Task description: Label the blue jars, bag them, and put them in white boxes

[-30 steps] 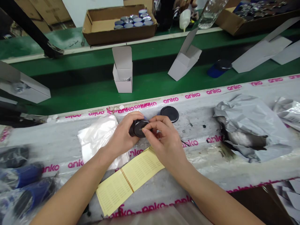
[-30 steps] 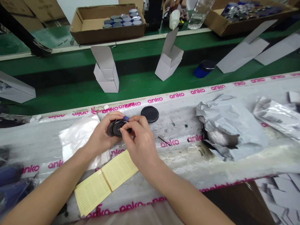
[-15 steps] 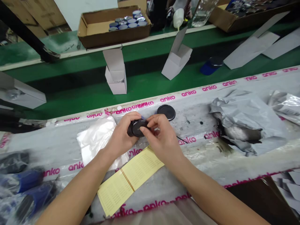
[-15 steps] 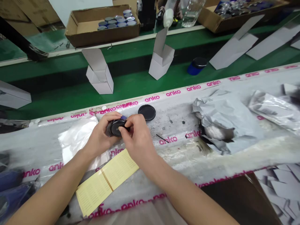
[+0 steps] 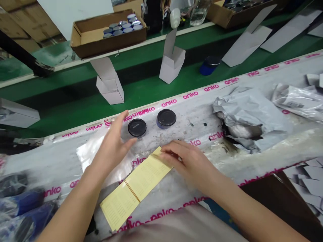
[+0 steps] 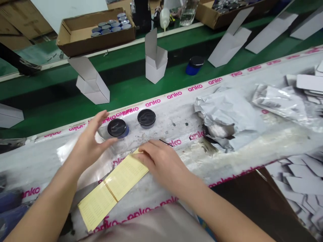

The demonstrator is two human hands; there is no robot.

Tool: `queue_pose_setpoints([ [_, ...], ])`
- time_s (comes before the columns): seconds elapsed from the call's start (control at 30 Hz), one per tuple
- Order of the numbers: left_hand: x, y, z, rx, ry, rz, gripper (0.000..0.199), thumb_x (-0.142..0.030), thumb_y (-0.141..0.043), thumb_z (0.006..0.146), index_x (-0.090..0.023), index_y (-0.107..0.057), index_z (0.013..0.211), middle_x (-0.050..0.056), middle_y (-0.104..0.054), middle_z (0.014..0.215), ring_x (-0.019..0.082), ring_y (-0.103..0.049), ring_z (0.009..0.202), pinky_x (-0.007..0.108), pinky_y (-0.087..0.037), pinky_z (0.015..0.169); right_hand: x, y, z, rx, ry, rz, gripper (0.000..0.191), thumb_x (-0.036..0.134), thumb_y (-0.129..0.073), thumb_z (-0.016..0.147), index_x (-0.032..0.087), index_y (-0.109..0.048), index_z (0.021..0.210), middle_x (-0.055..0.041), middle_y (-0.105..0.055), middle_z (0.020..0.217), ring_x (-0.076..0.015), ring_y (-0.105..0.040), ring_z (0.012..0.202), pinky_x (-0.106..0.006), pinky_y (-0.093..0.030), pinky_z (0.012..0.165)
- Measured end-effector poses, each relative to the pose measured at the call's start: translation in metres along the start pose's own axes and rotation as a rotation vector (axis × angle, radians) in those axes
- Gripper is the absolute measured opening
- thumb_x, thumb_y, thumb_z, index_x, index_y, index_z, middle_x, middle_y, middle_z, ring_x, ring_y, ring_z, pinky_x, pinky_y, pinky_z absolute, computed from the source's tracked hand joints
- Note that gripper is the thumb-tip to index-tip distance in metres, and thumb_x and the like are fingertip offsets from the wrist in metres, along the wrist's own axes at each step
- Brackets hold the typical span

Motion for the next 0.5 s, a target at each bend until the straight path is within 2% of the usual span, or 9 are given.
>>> queue_pose_setpoints([
  [0.03, -0.011, 0.007, -0.004, 0.000, -0.036, 0.052, 0.044, -0.029, -0.073, 0.087, -0.027, -0.059, 0.129, 0.009, -0.065, 0.136, 0.031, -0.061, 0.127, 0.048, -0.051, 0.106, -0.002, -0.002, -0.008, 0.032, 0.008, -0.052, 0.003, 0.022, -0.065, 0.097, 0.021, -0.068, 0.096, -0.0035, -0.071, 0.088, -0.0211, -0.068, 0.081, -0.035, -0.054, 0.071],
  [0.1, -0.031, 0.003, -0.014, 0.135, -0.076, 0.101, 0.015, -0.036, -0.068, 0.092, -0.026, -0.068, 0.103, 0.005, -0.073, 0.108, 0.027, -0.070, 0.100, 0.040, -0.058, 0.084, -0.005, -0.009, -0.021, 0.065, 0.026, -0.122, 0.016, 0.026, -0.076, 0.091, 0.020, -0.069, 0.104, -0.0061, -0.071, 0.094, -0.0248, -0.069, 0.086, -0.039, -0.057, 0.074],
  [0.17, -0.043, -0.019, -0.029, 0.359, -0.049, 0.065, 0.013, -0.038, -0.069, 0.092, -0.025, -0.068, 0.090, 0.001, -0.073, 0.087, 0.023, -0.070, 0.080, 0.034, -0.055, 0.067, -0.006, -0.016, -0.028, 0.075, 0.046, -0.145, 0.026, 0.024, -0.081, 0.086, 0.021, -0.068, 0.109, -0.0075, -0.071, 0.100, -0.0267, -0.070, 0.091, -0.042, -0.060, 0.077],
  [0.23, -0.045, -0.039, -0.041, 0.453, 0.014, -0.018, 0.014, -0.030, -0.071, 0.089, -0.027, -0.066, 0.102, -0.002, -0.072, 0.081, 0.021, -0.069, 0.071, 0.030, -0.052, 0.058, -0.006, -0.020, -0.031, 0.051, 0.047, -0.121, 0.023, 0.018, -0.077, 0.088, 0.022, -0.068, 0.109, -0.0071, -0.072, 0.100, -0.0261, -0.070, 0.093, -0.041, -0.061, 0.078],
  [0.3, -0.043, -0.051, -0.046, 0.427, 0.031, -0.091, 0.041, -0.022, -0.072, 0.088, -0.031, -0.057, 0.126, -0.002, -0.074, 0.088, 0.021, -0.070, 0.073, 0.030, -0.052, 0.059, -0.005, -0.020, -0.033, -0.008, 0.064, -0.074, 0.016, 0.014, -0.071, 0.092, 0.023, -0.069, 0.106, -0.0060, -0.073, 0.095, -0.0247, -0.071, 0.090, -0.039, -0.061, 0.076],
  [0.37, -0.043, -0.058, -0.048, 0.416, -0.026, -0.127, 0.050, -0.019, -0.070, 0.090, -0.034, -0.053, 0.134, 0.000, -0.075, 0.100, 0.022, -0.071, 0.083, 0.032, -0.055, 0.067, -0.004, -0.018, -0.036, -0.068, 0.090, -0.016, 0.013, 0.014, -0.066, 0.096, 0.022, -0.070, 0.104, -0.0052, -0.076, 0.091, -0.0235, -0.071, 0.086, -0.038, -0.061, 0.075],
  [0.43, -0.042, -0.062, -0.049, 0.454, -0.083, -0.130, 0.033, -0.019, -0.068, 0.092, -0.033, -0.063, 0.122, 0.000, -0.074, 0.101, 0.023, -0.071, 0.089, 0.034, -0.055, 0.073, -0.003, -0.016, -0.039, -0.127, 0.123, 0.028, 0.012, 0.014, -0.063, 0.097, 0.021, -0.071, 0.105, -0.0052, -0.078, 0.092, -0.0225, -0.072, 0.085, -0.038, -0.062, 0.076],
  [0.5, -0.040, -0.063, -0.050, 0.489, -0.080, -0.125, 0.017, -0.020, -0.063, 0.096, -0.031, -0.070, 0.107, 0.000, -0.069, 0.089, 0.021, -0.069, 0.084, 0.033, -0.054, 0.071, -0.002, -0.015, -0.042, -0.166, 0.143, 0.046, 0.014, 0.014, -0.063, 0.098, 0.021, -0.072, 0.106, -0.0053, -0.079, 0.093, -0.0215, -0.073, 0.085, -0.037, -0.062, 0.077],
])
Point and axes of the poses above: each hand's wrist, its own z-axis towards the middle knuckle, its own y-axis out of the back of the hand, x = y × z, the point moved 8 cm from there along z, towards the middle knuckle
